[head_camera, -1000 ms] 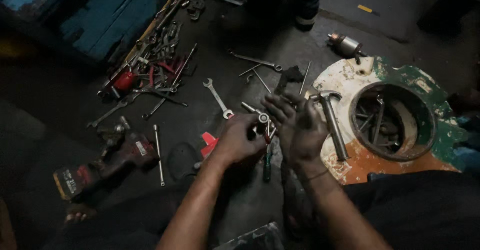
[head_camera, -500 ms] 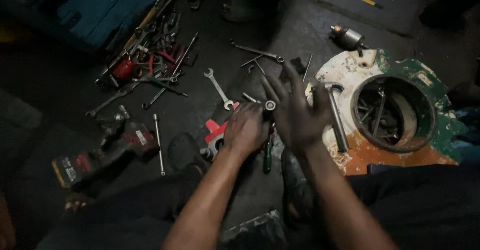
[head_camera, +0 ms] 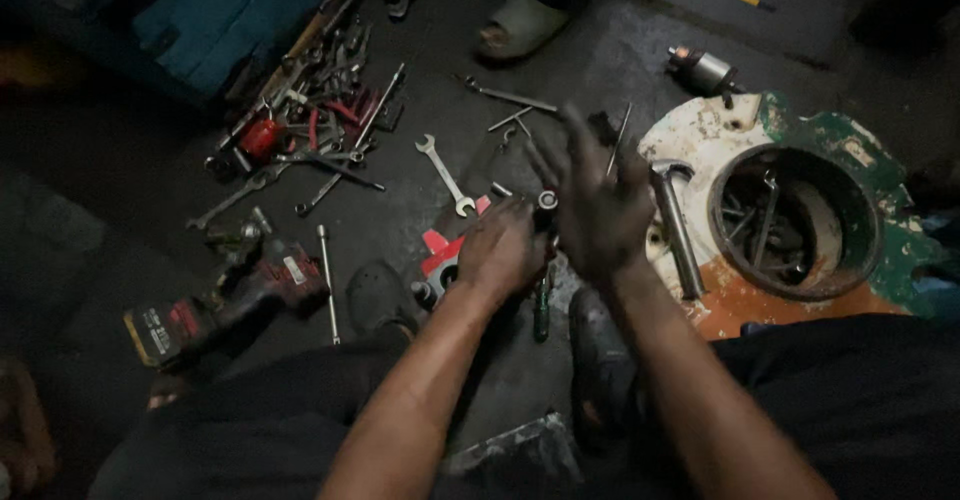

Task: The person is sitting on the floor in a workshop, using a wrench to tighten bolts on a red engine cylinder head. They adjust the part and continue working with the wrench throughout the clip.

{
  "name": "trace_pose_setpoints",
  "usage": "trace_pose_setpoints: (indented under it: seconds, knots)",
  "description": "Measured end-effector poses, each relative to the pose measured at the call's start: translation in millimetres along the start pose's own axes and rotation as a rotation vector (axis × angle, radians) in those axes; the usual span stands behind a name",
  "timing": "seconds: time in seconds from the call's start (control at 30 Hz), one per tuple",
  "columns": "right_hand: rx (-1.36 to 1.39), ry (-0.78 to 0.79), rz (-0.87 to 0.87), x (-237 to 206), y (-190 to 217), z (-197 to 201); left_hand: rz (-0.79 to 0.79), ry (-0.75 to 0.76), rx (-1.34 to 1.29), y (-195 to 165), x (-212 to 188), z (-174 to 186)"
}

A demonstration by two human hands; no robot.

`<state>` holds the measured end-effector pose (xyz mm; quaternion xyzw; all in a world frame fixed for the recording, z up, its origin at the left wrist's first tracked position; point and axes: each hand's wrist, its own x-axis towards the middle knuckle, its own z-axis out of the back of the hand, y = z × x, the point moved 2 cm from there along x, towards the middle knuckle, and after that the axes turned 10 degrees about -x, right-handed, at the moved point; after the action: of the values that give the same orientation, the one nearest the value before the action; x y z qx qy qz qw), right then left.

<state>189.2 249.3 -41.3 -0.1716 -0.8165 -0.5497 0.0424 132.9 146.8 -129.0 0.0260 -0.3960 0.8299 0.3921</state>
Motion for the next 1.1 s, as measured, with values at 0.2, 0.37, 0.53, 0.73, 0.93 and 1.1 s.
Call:
trace_pose_setpoints:
  seconds: [0.2,0.37,0.53,0.73,0.93,1.1]
  knots:
    - [0.087,-0.017,-0.019,-64,-2,35,0.224,0.19,-0.028,1,5,2]
    - [0.224,-0.064,-0.113,20,-45,82,0.125,0.047,-0.024,-6,4,5]
    - [0.132,0.008,-0.14,36,-61,54,0.242,0.134,0.006,-1,5,3]
    - [0.139,-0.041,-0.025,5,-44,40,0.177,0.111,-0.039,5,1,-4]
    - [-0.129,0.088,-0.122,47,-54,42,0.045,0.046,-0.049,1,3,2]
    - [-0.28,0.126,0.056,-15,-48,34,0.244,0.189,-0.093,-2,5,4]
